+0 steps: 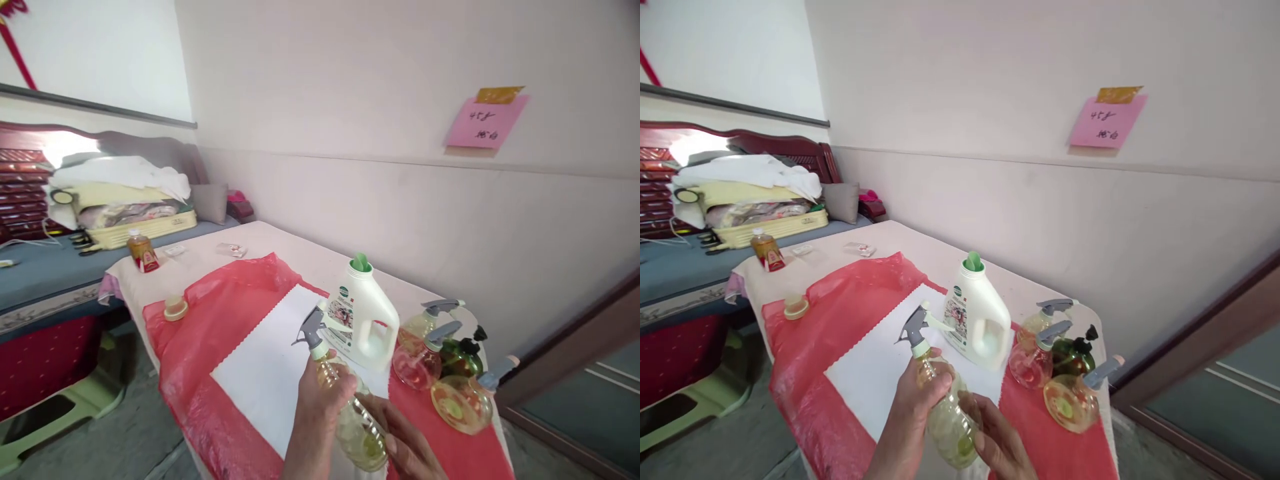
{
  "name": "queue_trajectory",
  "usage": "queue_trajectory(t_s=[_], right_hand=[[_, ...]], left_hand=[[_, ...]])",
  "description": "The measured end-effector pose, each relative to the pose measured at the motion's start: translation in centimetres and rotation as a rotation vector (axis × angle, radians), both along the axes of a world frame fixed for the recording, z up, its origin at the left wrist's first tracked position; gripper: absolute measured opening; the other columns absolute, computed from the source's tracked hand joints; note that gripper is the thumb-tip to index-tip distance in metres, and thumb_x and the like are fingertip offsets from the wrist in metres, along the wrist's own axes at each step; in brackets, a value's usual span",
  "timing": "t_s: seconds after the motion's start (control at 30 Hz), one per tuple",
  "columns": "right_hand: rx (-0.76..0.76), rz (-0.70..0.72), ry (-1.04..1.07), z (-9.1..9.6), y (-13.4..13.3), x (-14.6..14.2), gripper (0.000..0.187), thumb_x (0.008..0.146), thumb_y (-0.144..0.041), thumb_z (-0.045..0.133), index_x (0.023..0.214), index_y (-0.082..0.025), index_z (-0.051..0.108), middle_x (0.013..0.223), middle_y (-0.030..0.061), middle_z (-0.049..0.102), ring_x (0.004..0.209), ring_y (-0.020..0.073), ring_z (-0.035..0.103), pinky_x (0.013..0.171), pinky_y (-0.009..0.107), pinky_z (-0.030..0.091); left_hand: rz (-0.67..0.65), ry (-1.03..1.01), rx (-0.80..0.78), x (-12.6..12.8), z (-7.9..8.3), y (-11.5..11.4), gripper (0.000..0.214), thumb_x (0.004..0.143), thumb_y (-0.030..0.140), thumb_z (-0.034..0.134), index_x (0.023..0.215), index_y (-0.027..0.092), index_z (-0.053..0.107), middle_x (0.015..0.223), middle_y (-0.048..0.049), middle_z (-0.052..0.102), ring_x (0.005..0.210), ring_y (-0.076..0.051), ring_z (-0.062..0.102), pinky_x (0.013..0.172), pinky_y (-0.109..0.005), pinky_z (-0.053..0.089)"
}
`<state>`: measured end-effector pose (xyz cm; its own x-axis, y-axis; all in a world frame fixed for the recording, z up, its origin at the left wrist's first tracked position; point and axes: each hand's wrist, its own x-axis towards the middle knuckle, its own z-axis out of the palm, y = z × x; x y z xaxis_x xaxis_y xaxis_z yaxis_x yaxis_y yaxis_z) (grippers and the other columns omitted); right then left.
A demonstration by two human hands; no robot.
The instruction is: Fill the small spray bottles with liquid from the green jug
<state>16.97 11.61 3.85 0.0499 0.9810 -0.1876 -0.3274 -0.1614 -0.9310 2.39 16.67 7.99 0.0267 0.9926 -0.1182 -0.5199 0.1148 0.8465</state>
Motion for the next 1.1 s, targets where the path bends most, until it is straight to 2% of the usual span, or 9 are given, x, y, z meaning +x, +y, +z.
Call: queue_trajectory(t_s=[0.17, 0.3, 0.43, 0.53, 0.67, 0.83, 0.93, 1.0, 1.1], right_hand=[[0.152, -0.017, -0.248, 0.9, 0.4, 3.6, 0.045, 0.077, -0.053, 0.068, 0.116, -0.030, 0.067, 0.128, 0.0095, 0.064, 0.122, 0.0307, 0.055, 0.106, 0.050, 0.041], [0.247, -0.145, -0.451, 1.4, -0.3, 4.0, 0.040, 0.079, -0.051, 0.066, 0.113, -0.029, 0.069, 0.120, 0.0076, 0.068, 0.119, 0.0284, 0.058, 0.103, 0.044, 0.043], [0.229, -0.190, -0.443, 1.3, -1.2, 2.4, 0.049, 0.076, -0.053, 0.068, 0.114, -0.022, 0.068, 0.099, 0.0069, 0.074, 0.095, 0.0252, 0.066, 0.084, 0.033, 0.052], [0.155, -0.291, -0.407, 1.5, -1.5, 1.7, 0.041, 0.076, -0.051, 0.068, 0.100, -0.018, 0.069, 0.081, 0.0039, 0.071, 0.077, 0.0201, 0.064, 0.071, 0.028, 0.050], [0.184, -0.301, -0.334, 2.6, -1.9, 2.7, 0.028, 0.075, -0.044, 0.069, 0.078, -0.016, 0.067, 0.070, -0.0001, 0.063, 0.069, 0.0148, 0.055, 0.066, 0.024, 0.044], [0.255, 0.023, -0.164, 4.8, -2.9, 5.2, 0.026, 0.070, -0.044, 0.075, 0.077, -0.019, 0.070, 0.076, -0.0007, 0.060, 0.076, 0.0147, 0.053, 0.074, 0.026, 0.044], [0.185, 0.200, -0.066, 5.3, -3.1, 5.8, 0.033, 0.072, -0.049, 0.073, 0.087, -0.020, 0.071, 0.081, 0.0000, 0.061, 0.078, 0.0153, 0.054, 0.073, 0.027, 0.044], [0.163, 0.218, -0.076, 5.2, -3.0, 5.4, 0.036, 0.078, -0.052, 0.066, 0.087, -0.018, 0.070, 0.074, -0.0003, 0.059, 0.071, 0.0141, 0.054, 0.068, 0.027, 0.043], [0.191, -0.051, -0.261, 4.4, -2.6, 3.9, 0.037, 0.078, -0.051, 0.065, 0.092, -0.017, 0.067, 0.082, 0.0025, 0.063, 0.080, 0.0176, 0.057, 0.073, 0.029, 0.044]], left_hand=[[-0.090, 0.285, 0.070, 2.1, -0.3, -1.6, 0.048, 0.063, 0.033, 0.077, 0.105, 0.020, 0.058, 0.086, -0.0025, 0.067, 0.081, -0.021, 0.065, 0.073, -0.030, 0.048], [-0.104, 0.778, 0.116, 3.9, -0.7, -2.8, 0.049, 0.072, 0.035, 0.069, 0.116, 0.021, 0.054, 0.098, -0.0066, 0.069, 0.095, -0.027, 0.064, 0.081, -0.037, 0.048], [-0.031, 1.232, 0.310, 6.1, -2.3, -3.4, 0.034, 0.077, 0.035, 0.061, 0.106, 0.017, 0.060, 0.094, -0.0117, 0.067, 0.091, -0.031, 0.063, 0.077, -0.041, 0.047], [-0.007, 1.352, 0.447, 7.5, -3.1, -4.1, 0.026, 0.082, 0.032, 0.053, 0.100, 0.016, 0.063, 0.091, -0.0136, 0.066, 0.089, -0.032, 0.062, 0.078, -0.042, 0.046], [-0.149, 1.181, 0.389, 7.9, -2.3, -5.0, 0.026, 0.077, 0.029, 0.059, 0.101, 0.019, 0.061, 0.093, -0.0099, 0.066, 0.092, -0.029, 0.062, 0.081, -0.040, 0.046], [-0.706, 0.653, 0.199, 6.2, 0.5, -5.1, 0.046, 0.067, 0.021, 0.068, 0.112, 0.019, 0.058, 0.101, -0.0054, 0.066, 0.098, -0.026, 0.061, 0.086, -0.036, 0.045], [-0.977, 0.286, 0.127, 5.2, 1.7, -5.1, 0.053, 0.062, 0.031, 0.074, 0.112, 0.017, 0.059, 0.096, -0.0054, 0.065, 0.090, -0.025, 0.062, 0.081, -0.035, 0.046], [-0.946, 0.268, 0.098, 5.0, 1.9, -5.1, 0.056, 0.063, 0.038, 0.074, 0.113, 0.016, 0.058, 0.094, -0.0062, 0.065, 0.089, -0.026, 0.062, 0.078, -0.034, 0.046], [-0.652, 0.588, 0.112, 5.3, 1.2, -4.9, 0.044, 0.072, 0.043, 0.067, 0.107, 0.019, 0.057, 0.094, -0.0067, 0.066, 0.094, -0.028, 0.062, 0.079, -0.036, 0.046]])
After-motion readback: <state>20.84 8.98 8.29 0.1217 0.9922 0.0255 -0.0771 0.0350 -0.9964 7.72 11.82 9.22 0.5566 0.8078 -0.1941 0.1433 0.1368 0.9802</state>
